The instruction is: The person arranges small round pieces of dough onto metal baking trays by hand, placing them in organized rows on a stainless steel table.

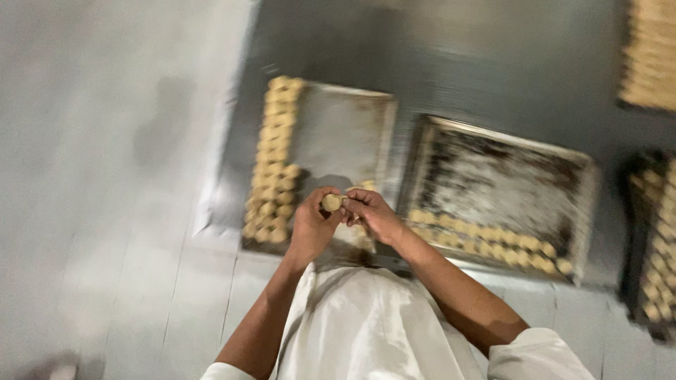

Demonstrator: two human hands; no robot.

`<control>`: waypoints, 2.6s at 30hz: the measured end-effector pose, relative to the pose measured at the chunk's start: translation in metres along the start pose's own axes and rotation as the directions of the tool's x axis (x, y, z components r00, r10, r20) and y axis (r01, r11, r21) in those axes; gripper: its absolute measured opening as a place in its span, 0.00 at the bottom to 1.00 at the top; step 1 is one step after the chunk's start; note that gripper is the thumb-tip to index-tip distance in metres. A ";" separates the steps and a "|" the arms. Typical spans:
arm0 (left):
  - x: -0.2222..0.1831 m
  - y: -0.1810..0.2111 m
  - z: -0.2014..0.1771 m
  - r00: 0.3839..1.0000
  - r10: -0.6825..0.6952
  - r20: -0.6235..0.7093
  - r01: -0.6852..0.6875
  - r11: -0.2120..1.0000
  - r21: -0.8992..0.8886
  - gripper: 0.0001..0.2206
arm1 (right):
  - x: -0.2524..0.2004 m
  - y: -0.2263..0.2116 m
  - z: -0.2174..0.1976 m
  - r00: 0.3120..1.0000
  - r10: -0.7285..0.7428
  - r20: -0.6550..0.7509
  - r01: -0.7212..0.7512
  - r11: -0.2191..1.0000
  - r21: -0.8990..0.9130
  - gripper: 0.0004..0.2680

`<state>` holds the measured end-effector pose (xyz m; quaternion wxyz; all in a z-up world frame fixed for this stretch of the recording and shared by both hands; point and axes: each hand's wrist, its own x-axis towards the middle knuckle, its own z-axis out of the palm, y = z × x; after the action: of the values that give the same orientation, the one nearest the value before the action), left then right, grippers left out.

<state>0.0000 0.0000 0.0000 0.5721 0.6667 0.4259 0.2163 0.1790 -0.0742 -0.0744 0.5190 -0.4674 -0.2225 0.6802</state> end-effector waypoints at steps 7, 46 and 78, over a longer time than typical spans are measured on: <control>0.036 0.013 0.105 0.971 0.080 0.226 -0.050 0.989 -0.138 0.14 | -0.111 -0.033 -0.070 0.808 -0.333 -0.486 0.226 0.937 -0.267 0.04; 0.032 0.089 0.528 0.567 -0.048 0.822 -0.523 0.750 0.405 0.06 | -0.398 -0.040 -0.392 0.674 -0.403 -0.619 -0.149 0.747 -0.648 0.09; 0.033 0.073 0.509 0.733 -0.129 0.668 -0.175 0.913 0.369 0.11 | -0.357 -0.028 -0.395 0.793 -0.092 -0.602 0.107 0.994 -0.011 0.12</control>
<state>0.4362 -0.2661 -0.0656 0.5331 0.8084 0.2139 -0.1290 0.5444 -0.4619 -0.0910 0.6031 -0.6405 -0.0626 0.4713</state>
